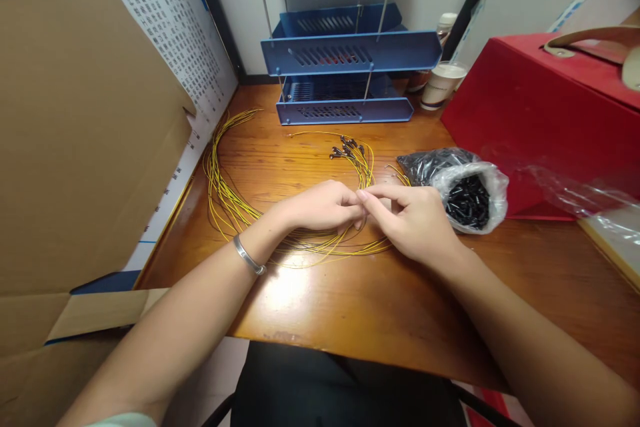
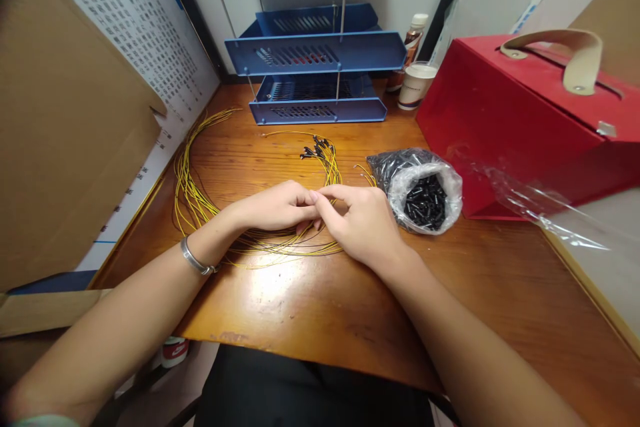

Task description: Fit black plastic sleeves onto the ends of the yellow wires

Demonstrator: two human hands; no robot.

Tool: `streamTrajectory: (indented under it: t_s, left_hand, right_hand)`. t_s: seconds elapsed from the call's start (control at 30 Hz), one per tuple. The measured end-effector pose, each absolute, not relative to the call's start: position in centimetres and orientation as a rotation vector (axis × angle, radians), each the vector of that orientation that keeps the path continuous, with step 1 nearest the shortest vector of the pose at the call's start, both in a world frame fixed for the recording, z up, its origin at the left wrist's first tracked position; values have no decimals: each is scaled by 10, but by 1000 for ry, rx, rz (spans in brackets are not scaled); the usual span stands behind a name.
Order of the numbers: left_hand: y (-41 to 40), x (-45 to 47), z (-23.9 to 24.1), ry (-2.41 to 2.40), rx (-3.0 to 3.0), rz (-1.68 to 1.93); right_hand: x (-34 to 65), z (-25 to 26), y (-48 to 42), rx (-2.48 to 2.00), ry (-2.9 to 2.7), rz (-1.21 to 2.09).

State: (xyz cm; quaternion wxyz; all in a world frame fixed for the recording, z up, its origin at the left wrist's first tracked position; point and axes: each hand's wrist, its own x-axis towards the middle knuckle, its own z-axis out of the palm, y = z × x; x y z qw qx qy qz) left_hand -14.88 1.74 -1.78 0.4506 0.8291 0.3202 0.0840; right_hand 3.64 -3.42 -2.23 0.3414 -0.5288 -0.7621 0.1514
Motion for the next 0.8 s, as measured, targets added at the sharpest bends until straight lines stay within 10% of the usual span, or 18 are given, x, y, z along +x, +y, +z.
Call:
streamTrajectory:
  t_s: [0.8]
  left_hand:
    - [17,-149,-18,812,2072,197]
  right_hand:
    - [35,-21,-34,-1389,-2013,365]
